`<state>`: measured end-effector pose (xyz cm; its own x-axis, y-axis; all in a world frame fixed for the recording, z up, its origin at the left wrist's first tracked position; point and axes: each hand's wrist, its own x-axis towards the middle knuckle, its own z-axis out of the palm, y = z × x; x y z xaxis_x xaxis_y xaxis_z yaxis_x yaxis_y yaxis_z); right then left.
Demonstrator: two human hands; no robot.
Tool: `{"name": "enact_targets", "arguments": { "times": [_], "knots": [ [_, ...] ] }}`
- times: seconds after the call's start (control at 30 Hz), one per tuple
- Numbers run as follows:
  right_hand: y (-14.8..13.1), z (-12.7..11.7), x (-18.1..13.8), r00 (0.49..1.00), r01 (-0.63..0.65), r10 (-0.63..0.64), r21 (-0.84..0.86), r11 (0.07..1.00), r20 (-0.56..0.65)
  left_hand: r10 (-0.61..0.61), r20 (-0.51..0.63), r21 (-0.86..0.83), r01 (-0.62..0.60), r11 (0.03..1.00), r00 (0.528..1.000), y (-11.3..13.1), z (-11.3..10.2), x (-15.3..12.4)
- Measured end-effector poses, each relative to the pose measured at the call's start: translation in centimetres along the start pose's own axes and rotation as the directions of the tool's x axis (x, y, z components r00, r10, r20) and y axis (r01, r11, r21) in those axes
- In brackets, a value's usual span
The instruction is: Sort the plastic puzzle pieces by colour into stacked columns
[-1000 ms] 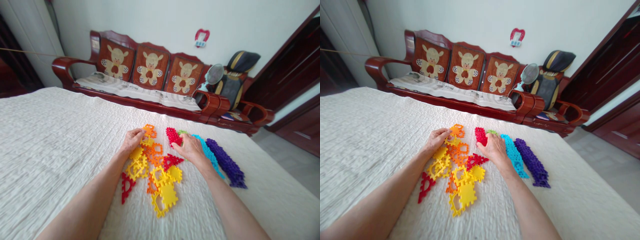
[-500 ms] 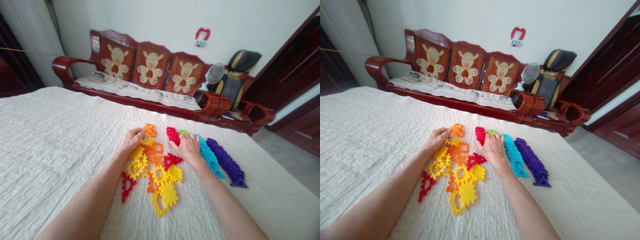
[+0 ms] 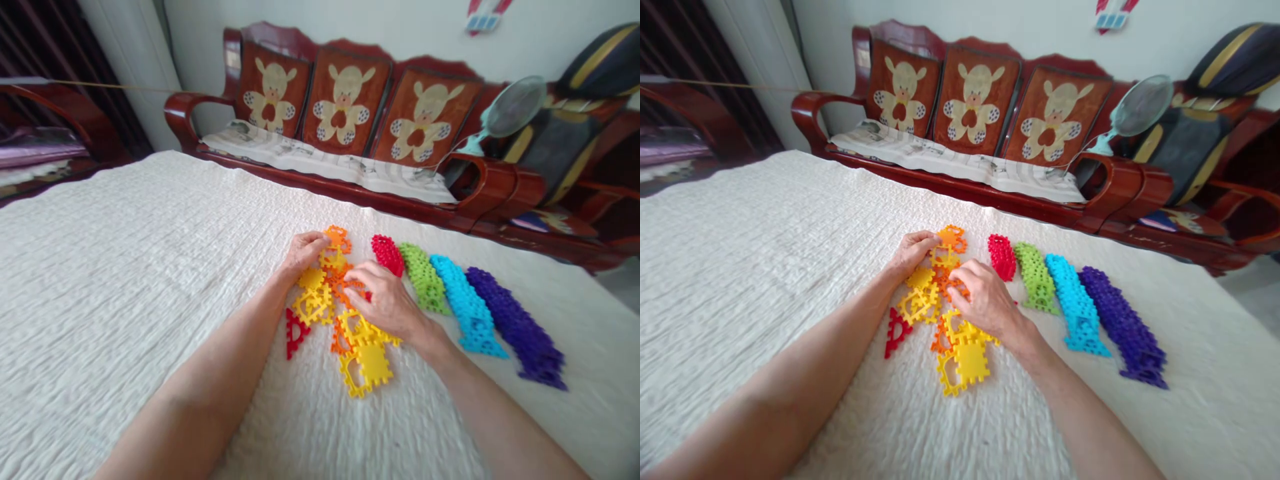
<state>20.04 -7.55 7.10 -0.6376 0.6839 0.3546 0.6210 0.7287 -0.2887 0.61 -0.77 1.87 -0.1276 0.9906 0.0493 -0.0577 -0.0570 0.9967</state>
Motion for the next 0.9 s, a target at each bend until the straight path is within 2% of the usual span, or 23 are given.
{"name": "enact_targets", "arguments": {
  "times": [0.13, 0.23, 0.47, 0.63, 0.77, 0.83, 0.9],
  "knots": [
    [-3.5, 1.3, -0.5, 0.975, 0.184, -0.198, 0.128, 0.974, 0.1, 0.011, -0.035, -0.101, -0.015, 0.995, 0.999, 0.3, -0.2, 0.3],
    [-5.5, 2.1, -0.9, 0.939, 0.287, -0.304, 0.12, 0.95, 0.162, 0.003, -0.071, -0.189, -0.016, 0.982, 0.997, 0.5, -0.3, 0.6],
    [-7.0, 2.8, -1.3, 0.91, 0.352, -0.32, -0.08, 0.933, 0.265, -0.009, -0.07, -0.215, -0.006, 0.977, 0.997, 0.1, -0.4, 0.9],
    [-7.0, 3.1, -1.5, 0.914, 0.339, -0.321, -0.034, 0.94, 0.246, -0.02, -0.085, -0.188, 0.003, 0.982, 0.996, 0.1, -0.3, 0.9],
    [-6.2, 1.7, -1.2, 0.938, 0.261, -0.298, 0.201, 0.944, 0.177, -0.024, -0.082, -0.174, 0.01, 0.985, 0.996, 0.2, -0.3, 0.8],
    [-5.3, 0.5, -0.9, 0.97, 0.159, -0.213, 0.348, 0.924, 0.121, -0.025, -0.085, -0.177, 0.01, 0.984, 0.996, 0.3, -0.3, 0.7],
    [-4.0, -0.5, -0.5, 0.994, 0.016, -0.061, 0.447, 0.894, 0.088, -0.019, -0.089, -0.18, 0.003, 0.984, 0.996, 0.3, -0.2, 0.7]
  ]
}}
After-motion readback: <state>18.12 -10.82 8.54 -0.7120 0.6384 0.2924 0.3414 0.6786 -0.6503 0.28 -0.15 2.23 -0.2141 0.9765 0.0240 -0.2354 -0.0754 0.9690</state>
